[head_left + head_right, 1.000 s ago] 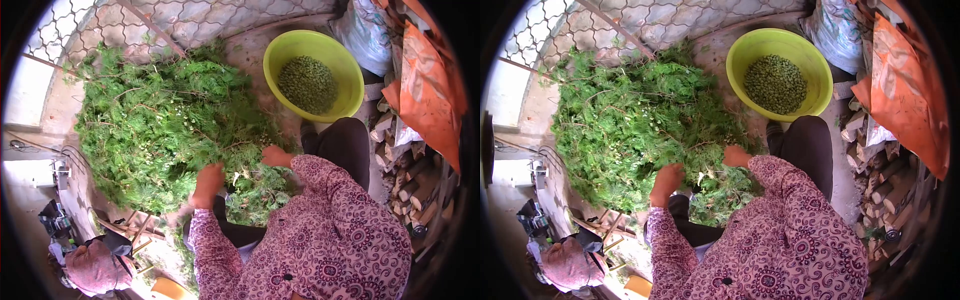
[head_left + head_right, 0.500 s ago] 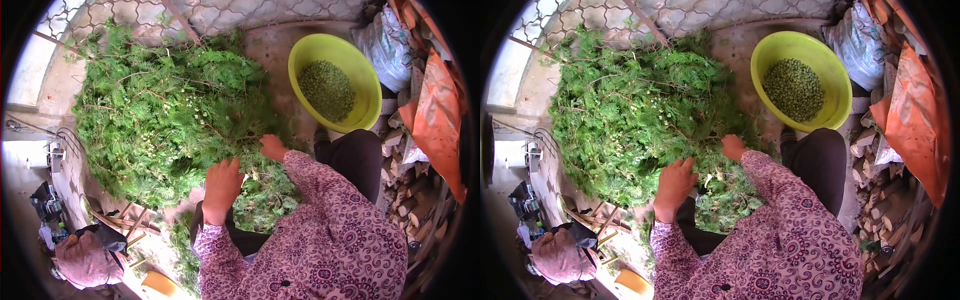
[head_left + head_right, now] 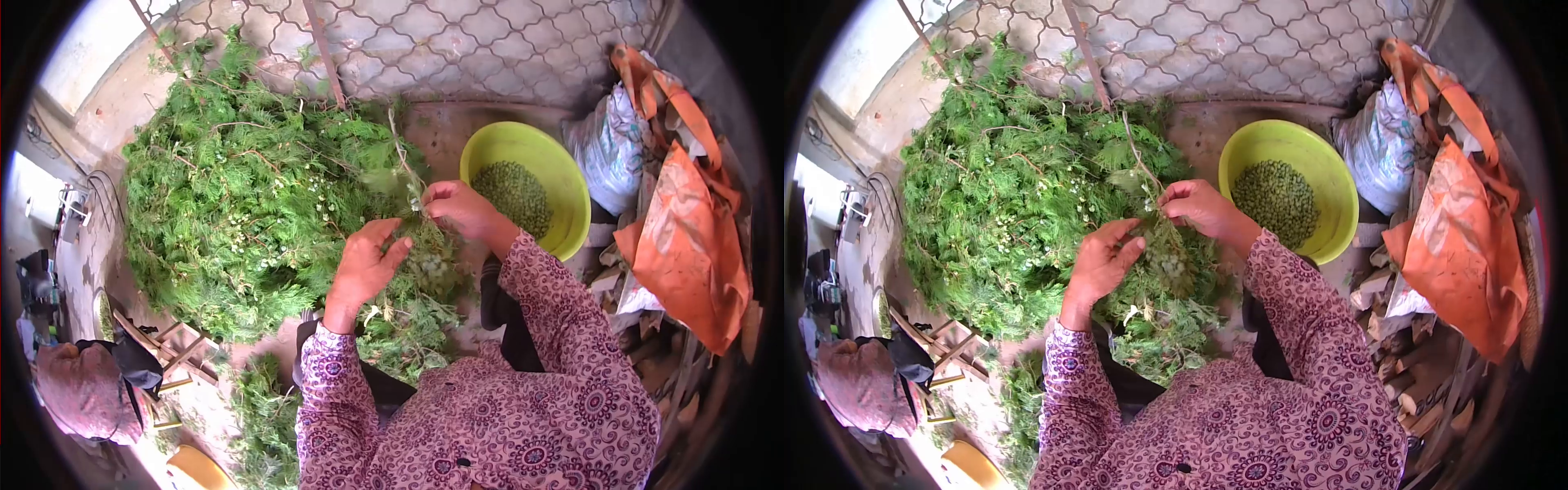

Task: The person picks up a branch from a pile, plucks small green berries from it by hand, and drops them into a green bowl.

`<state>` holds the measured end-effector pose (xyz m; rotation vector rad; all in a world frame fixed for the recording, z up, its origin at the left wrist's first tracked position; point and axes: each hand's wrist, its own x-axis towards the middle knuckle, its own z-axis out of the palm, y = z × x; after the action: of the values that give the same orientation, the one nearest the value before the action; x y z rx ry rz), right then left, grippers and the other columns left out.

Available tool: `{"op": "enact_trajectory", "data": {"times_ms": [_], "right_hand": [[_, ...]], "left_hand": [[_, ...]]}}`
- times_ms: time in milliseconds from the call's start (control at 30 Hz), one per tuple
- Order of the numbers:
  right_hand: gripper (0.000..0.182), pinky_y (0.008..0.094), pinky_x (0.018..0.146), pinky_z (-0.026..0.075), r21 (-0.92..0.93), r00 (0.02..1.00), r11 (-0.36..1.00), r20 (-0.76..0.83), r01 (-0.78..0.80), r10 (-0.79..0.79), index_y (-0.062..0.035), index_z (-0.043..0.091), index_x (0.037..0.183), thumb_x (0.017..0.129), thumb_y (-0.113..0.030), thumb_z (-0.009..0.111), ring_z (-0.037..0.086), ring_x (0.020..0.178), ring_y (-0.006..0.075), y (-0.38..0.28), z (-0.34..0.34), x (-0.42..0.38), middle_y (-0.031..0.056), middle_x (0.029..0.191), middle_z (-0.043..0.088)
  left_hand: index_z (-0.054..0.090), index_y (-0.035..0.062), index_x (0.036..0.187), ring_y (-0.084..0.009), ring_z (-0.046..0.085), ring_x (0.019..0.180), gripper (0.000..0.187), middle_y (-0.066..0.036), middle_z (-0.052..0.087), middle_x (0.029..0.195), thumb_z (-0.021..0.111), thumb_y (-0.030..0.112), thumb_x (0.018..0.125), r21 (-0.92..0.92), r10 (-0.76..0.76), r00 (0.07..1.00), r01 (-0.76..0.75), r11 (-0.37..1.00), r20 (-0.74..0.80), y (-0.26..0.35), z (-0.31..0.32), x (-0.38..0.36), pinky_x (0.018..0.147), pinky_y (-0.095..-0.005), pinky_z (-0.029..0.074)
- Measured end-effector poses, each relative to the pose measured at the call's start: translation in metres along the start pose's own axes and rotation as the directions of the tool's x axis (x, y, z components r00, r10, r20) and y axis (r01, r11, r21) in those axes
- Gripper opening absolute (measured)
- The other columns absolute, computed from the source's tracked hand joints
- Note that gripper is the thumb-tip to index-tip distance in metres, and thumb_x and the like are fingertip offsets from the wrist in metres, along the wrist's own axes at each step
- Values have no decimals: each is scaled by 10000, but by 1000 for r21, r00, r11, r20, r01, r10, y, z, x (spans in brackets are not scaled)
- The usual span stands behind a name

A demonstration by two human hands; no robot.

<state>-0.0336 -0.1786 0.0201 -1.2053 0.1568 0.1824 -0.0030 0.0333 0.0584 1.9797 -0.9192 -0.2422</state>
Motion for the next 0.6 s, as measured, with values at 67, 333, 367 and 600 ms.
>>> {"op": "enact_trajectory", "data": {"times_ms": [67,333,367,600], "right_hand": [[107,202,557,411,64,999,998,34,27,-29,-19,585,794,689,-13,569,523,599,85,-9,8,-4,14,699,577],[122,215,583,431,308,970,950,242,-54,-23,-30,578,812,694,-5,560,540,615,92,-7,17,13,10,730,589],[128,227,607,442,352,964,933,264,-69,-28,-30,578,817,694,-3,558,552,639,104,-5,14,16,17,743,594],[123,242,633,458,441,952,894,298,-73,-70,-29,554,839,721,-11,524,555,670,105,3,28,10,13,771,580]], "left_hand": [[557,-52,990,-198,590,686,336,-146,592,817,623,199,777,-337,-199,979,205,919,53,4,5,2,647,-295,472],[576,-16,896,-91,509,671,226,-46,575,768,666,137,757,-337,-284,955,241,910,-85,-17,18,12,581,-211,416],[563,-5,936,-106,516,708,244,-49,570,801,669,109,748,-506,-353,935,305,807,-1,-10,13,12,610,-218,422],[359,4,1265,-175,480,1029,653,-121,508,1121,698,79,713,-818,-373,918,316,481,136,6,-1,14,857,-277,426]]}}
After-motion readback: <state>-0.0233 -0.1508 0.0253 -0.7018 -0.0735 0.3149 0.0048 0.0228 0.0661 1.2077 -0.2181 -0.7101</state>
